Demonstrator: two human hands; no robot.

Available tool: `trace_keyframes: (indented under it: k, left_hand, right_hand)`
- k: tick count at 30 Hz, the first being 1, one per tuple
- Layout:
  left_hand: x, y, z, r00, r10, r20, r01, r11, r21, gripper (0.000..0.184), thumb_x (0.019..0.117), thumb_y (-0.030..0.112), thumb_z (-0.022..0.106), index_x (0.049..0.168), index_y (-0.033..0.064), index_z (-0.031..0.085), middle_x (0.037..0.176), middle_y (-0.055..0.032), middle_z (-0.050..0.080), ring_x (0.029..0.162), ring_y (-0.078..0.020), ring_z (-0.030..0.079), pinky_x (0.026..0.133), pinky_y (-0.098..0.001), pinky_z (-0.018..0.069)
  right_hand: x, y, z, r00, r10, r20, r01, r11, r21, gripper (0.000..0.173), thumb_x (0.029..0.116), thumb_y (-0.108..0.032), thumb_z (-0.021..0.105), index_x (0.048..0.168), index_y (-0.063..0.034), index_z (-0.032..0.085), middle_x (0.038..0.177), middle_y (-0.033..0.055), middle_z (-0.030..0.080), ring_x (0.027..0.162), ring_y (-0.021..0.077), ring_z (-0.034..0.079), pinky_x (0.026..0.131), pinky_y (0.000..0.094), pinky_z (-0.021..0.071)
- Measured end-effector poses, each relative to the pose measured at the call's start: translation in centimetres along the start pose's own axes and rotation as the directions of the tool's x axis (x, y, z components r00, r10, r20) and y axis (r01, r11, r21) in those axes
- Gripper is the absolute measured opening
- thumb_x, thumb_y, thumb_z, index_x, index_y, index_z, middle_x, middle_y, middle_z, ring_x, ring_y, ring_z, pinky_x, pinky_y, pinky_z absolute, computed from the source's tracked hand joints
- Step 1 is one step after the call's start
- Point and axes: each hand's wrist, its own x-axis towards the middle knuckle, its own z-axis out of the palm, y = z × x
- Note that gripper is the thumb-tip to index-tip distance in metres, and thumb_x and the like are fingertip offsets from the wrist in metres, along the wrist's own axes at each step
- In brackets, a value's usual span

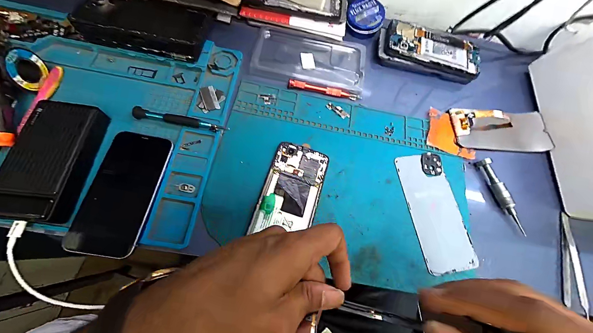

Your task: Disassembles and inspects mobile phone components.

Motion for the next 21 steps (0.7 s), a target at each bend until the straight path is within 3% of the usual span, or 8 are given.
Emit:
trace_keyframes:
  k: [3, 9, 16, 21]
  left_hand:
    - [-0.2, -0.2, 0.5, 1.000, 0.000, 0.015, 0.000, 0.999, 0.041, 0.014, 0.1076, 0.022, 0.048, 0.112, 0.0153, 0.060, 0.065, 0.0053, 0.061, 0.053, -0.0035, 0.057, 0.047, -0.0180, 0.0483]
    - [-0.4, -0.4, 1.0, 1.000, -0.001, -0.016, 0.003, 0.991, 0.133, 0.012, 0.1060, 0.025, 0.049, 0.108, 0.0198, 0.059, 0.061, 0.0090, 0.057, 0.050, -0.0024, 0.055, 0.044, -0.0190, 0.0456]
    - [-0.2, -0.1, 1.1, 0.999, -0.027, -0.020, 0.030, 0.986, 0.166, 0.009, 0.1050, 0.025, 0.051, 0.107, 0.0202, 0.058, 0.062, 0.0095, 0.057, 0.050, -0.0021, 0.055, 0.044, -0.0196, 0.0453]
    - [0.0, 0.0, 1.0, 0.999, -0.034, -0.003, 0.034, 0.986, 0.161, 0.007, 0.1046, 0.023, 0.052, 0.107, 0.0190, 0.058, 0.062, 0.0089, 0.057, 0.050, -0.0021, 0.055, 0.044, -0.0192, 0.0459]
  right_hand:
    - [0.8, -0.7, 0.8, 0.982, 0.003, 0.188, 0.024, 0.989, -0.144, 0.014, 0.0957, -0.028, 0.071, 0.103, -0.0189, 0.080, 0.097, -0.0061, 0.075, 0.084, 0.0030, 0.070, 0.069, 0.0244, 0.0594]
    - [1.5, -1.2, 1.9, 0.958, 0.003, 0.286, 0.061, 0.975, -0.213, 0.015, 0.0958, -0.028, 0.065, 0.094, -0.0222, 0.079, 0.087, -0.0115, 0.072, 0.073, -0.0019, 0.064, 0.058, 0.0208, 0.0524]
    - [1.6, -1.5, 2.3, 0.955, -0.027, 0.295, 0.116, 0.950, -0.289, 0.015, 0.0952, -0.026, 0.065, 0.090, -0.0216, 0.078, 0.084, -0.0082, 0.072, 0.070, 0.0019, 0.064, 0.054, 0.0246, 0.0477]
    - [1.8, -1.6, 2.1, 0.927, -0.102, 0.361, 0.232, 0.911, -0.340, 0.018, 0.0970, -0.024, 0.062, 0.089, -0.0190, 0.077, 0.083, -0.0042, 0.071, 0.069, 0.0069, 0.064, 0.053, 0.0275, 0.0462]
